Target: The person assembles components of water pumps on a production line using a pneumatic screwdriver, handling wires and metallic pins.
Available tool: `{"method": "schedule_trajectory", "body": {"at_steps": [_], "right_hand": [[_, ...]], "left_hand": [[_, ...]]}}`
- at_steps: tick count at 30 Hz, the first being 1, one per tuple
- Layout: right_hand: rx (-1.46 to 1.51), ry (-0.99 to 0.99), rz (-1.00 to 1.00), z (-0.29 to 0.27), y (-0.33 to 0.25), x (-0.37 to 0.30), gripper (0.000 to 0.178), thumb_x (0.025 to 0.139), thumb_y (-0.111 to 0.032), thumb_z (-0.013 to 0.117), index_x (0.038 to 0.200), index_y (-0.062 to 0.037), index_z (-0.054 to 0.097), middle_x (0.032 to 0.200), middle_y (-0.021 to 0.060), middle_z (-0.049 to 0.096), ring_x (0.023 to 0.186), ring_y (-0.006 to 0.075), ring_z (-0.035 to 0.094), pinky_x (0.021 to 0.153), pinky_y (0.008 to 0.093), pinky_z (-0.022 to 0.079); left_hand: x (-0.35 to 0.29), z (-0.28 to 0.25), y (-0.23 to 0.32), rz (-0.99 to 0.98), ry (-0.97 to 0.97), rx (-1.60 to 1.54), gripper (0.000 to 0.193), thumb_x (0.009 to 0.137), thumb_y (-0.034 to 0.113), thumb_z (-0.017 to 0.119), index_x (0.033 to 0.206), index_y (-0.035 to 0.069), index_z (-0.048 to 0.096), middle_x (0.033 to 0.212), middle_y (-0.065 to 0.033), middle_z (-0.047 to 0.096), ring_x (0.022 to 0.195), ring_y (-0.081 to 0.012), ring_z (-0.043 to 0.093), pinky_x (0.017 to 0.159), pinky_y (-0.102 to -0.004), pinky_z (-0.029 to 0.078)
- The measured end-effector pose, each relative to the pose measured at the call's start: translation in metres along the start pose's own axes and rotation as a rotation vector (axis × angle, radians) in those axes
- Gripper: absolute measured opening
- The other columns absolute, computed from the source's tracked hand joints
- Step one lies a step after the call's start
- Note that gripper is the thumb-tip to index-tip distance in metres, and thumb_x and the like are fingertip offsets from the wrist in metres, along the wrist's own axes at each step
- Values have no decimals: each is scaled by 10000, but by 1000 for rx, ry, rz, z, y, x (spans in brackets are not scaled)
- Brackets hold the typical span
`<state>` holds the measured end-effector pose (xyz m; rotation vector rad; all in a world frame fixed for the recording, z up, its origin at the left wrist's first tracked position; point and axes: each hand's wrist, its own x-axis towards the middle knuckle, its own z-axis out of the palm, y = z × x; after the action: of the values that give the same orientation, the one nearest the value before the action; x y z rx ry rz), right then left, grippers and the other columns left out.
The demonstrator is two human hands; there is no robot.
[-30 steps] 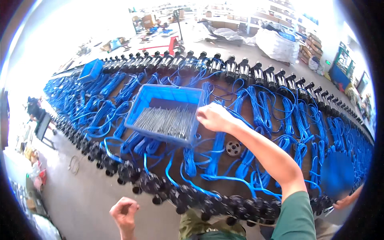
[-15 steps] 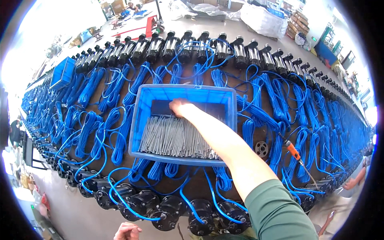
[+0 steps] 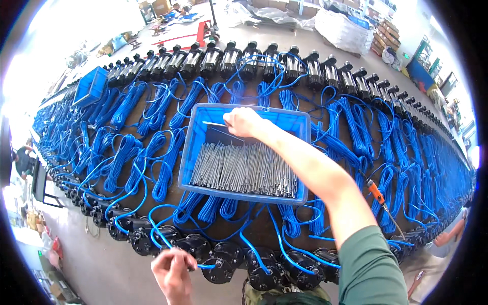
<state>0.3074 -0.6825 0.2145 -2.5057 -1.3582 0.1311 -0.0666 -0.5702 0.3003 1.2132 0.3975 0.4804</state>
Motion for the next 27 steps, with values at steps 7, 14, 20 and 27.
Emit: {"method": "schedule_trajectory", "body": {"at_steps": [7,14,20,27], "right_hand": [[744,68,-325,-146,-134,-216,135,914,-110,717,959,17,714,758,46,701,665,88,632,614,255,499],[748,223,-172,-184,-142,-422,106,885,-51,693,951,30,708,732,66,682,638,96,593,608,274,485],[884,232,42,-205,-130,-586,138,904,-90,713,952,39,720,745,56,689,676,51,559,606,246,472],[335,633,-124,-193,-118,-704,63,823,-63,702,848,-5,695,679,148,659,618,330,655,548,378,494]], "left_hand": [[-36,74,34,56,133,-77,190,979,102,638,1022,-73,698,862,-155,719,654,-200,687,578,-286,547],[-165,180,18,150,-49,-26,208,1001,130,604,1010,-66,675,816,-168,722,595,-210,691,538,-299,577],[-285,266,-22,353,-79,91,208,1005,103,595,1035,-87,674,842,-173,727,652,-214,719,575,-306,606],[-365,335,-51,533,-105,501,144,967,21,631,1019,-87,710,837,-126,727,700,-158,721,655,-258,592]]}}
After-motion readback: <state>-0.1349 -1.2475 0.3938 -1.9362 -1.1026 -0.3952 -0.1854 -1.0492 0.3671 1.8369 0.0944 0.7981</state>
